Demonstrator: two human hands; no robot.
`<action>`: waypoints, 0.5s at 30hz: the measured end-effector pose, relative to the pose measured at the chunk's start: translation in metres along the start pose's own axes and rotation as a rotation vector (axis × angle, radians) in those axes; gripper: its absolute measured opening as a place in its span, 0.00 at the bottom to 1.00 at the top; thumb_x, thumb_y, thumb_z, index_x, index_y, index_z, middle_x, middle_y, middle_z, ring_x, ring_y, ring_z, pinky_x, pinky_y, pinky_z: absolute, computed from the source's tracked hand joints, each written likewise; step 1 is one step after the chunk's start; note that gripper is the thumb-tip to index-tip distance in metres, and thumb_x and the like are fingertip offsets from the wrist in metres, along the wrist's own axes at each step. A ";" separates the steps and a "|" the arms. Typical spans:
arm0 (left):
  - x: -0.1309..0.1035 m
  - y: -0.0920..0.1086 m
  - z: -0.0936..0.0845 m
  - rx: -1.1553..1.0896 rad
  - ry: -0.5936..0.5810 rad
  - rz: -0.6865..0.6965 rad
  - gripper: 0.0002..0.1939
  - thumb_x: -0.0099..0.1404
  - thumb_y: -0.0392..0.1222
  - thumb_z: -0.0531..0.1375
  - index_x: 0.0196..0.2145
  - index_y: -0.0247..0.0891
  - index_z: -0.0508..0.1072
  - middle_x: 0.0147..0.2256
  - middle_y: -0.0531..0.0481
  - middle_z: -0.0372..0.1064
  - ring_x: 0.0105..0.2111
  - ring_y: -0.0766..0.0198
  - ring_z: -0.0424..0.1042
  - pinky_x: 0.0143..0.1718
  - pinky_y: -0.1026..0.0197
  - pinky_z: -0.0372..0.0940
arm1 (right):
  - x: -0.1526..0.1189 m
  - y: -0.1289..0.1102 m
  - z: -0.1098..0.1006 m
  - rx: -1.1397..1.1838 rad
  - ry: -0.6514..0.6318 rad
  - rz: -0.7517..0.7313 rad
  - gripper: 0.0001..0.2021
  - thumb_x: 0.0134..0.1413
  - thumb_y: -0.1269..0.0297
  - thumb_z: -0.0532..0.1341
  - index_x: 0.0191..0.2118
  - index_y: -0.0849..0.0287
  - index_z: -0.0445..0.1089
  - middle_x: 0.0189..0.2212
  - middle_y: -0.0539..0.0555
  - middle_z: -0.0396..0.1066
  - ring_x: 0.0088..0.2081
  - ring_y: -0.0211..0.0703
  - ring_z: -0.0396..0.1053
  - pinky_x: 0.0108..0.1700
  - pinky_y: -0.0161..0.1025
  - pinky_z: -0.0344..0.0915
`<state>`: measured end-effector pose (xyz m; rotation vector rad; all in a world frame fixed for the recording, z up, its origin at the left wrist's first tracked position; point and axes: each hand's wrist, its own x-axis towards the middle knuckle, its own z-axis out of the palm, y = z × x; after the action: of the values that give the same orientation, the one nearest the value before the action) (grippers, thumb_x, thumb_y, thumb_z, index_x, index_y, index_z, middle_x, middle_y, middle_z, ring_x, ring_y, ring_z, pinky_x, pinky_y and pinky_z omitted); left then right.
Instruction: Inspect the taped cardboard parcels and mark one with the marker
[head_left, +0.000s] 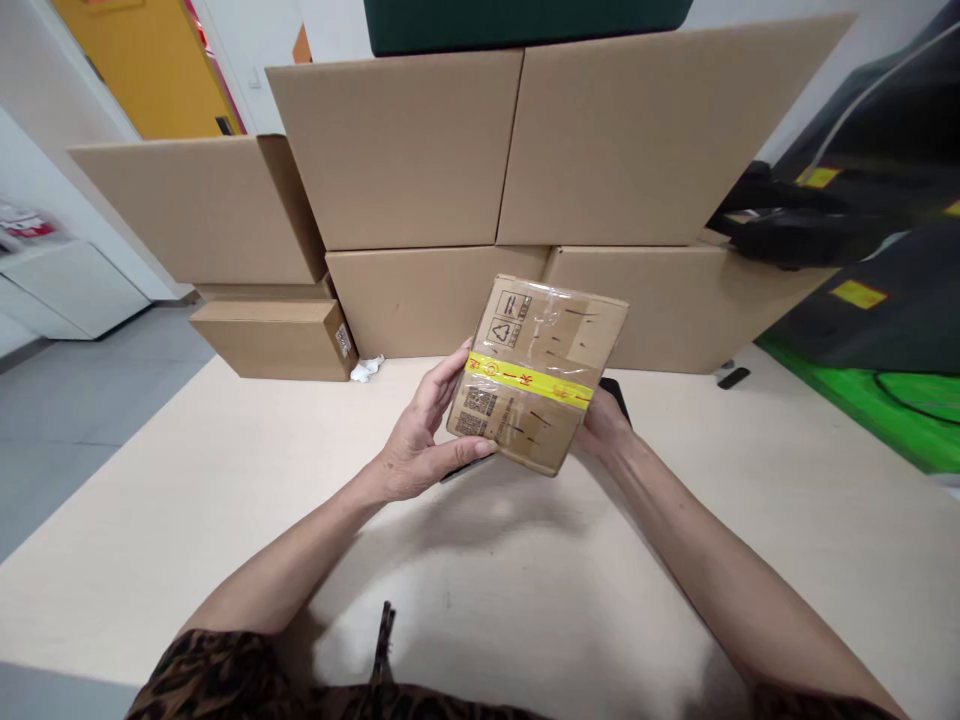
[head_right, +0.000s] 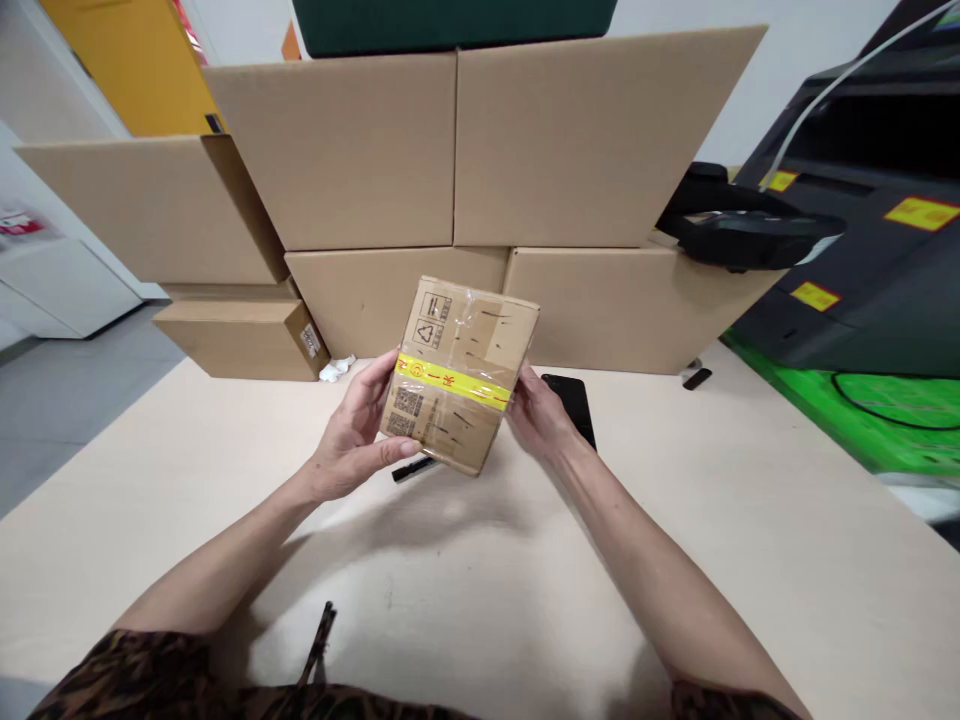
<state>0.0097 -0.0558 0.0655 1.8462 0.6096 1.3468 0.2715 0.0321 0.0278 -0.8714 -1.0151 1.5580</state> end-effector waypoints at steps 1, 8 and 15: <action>0.001 0.000 -0.002 0.007 0.006 0.003 0.49 0.69 0.50 0.75 0.80 0.61 0.57 0.81 0.45 0.54 0.80 0.41 0.58 0.80 0.34 0.58 | 0.000 0.001 0.000 0.005 -0.011 -0.003 0.23 0.52 0.40 0.76 0.49 0.46 0.82 0.51 0.51 0.88 0.64 0.62 0.80 0.63 0.60 0.79; 0.002 -0.007 -0.014 0.126 0.202 -0.010 0.38 0.73 0.52 0.71 0.75 0.62 0.64 0.73 0.46 0.65 0.74 0.46 0.64 0.77 0.38 0.61 | 0.001 0.008 0.001 0.122 0.035 -0.025 0.25 0.51 0.34 0.78 0.45 0.45 0.80 0.49 0.52 0.86 0.61 0.60 0.79 0.60 0.60 0.79; -0.005 -0.009 -0.009 0.240 0.199 -0.078 0.50 0.69 0.67 0.71 0.79 0.56 0.55 0.81 0.37 0.42 0.82 0.34 0.43 0.79 0.27 0.52 | -0.001 0.017 0.008 0.157 0.033 -0.010 0.25 0.51 0.33 0.77 0.45 0.44 0.78 0.50 0.51 0.84 0.63 0.57 0.76 0.61 0.59 0.78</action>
<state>0.0002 -0.0513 0.0570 1.8652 0.9739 1.4684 0.2586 0.0276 0.0153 -0.7797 -0.8595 1.5865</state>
